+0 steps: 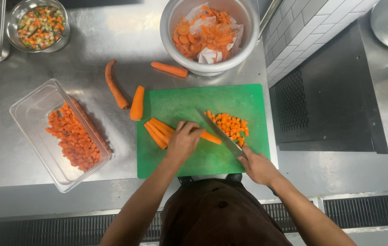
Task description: The person chops peeled carrots on a green cutting board using a knife and then scoops the diced pieces into a clear plastic container.
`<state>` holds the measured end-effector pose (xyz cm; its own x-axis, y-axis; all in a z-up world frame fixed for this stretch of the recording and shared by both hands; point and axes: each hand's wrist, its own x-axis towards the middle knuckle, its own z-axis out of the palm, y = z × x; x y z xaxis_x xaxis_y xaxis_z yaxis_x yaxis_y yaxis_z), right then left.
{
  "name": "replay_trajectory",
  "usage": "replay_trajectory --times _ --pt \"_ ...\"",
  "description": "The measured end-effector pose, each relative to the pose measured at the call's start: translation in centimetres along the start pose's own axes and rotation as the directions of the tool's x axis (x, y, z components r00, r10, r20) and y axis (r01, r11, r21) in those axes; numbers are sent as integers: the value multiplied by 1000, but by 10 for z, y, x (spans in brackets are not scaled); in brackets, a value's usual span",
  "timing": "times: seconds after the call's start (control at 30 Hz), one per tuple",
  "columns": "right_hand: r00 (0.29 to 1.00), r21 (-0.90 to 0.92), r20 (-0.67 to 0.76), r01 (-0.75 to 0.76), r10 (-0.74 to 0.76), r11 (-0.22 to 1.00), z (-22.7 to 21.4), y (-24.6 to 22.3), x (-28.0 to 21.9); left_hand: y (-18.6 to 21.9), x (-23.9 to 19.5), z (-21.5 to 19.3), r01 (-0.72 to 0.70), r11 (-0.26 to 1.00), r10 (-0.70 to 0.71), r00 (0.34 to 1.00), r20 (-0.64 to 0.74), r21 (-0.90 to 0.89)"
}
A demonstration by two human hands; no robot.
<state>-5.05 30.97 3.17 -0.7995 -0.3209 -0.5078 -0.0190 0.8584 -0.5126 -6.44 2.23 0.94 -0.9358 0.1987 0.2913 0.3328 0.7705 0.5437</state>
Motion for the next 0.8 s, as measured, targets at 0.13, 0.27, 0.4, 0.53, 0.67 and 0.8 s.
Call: replay_trajectory --times 0.13,0.27,0.4,0.53,0.67,0.8 --pt "998 -73 -57 34 -38 997 -1 -2 -3 3 -5 20 -20 993 24 999 34 -114" --pt "999 -195 -2 44 -45 980 -5 -12 -19 -11 -12 13 -136 985 135 991 -21 -110" --pt "999 -225 -7 39 -42 974 -11 -22 -36 -19 -22 18 -75 994 79 996 39 -81" --pt "999 -298 7 44 -44 954 -22 -28 -49 -19 -24 24 -62 998 63 996 55 -27" --pt "996 -412 48 90 -77 907 -29 -27 -55 -15 -22 22 -79 997 79 997 4 -15" --pt "987 -500 92 162 -133 851 -34 -25 -52 -7 -15 9 21 996 -31 992 124 82"
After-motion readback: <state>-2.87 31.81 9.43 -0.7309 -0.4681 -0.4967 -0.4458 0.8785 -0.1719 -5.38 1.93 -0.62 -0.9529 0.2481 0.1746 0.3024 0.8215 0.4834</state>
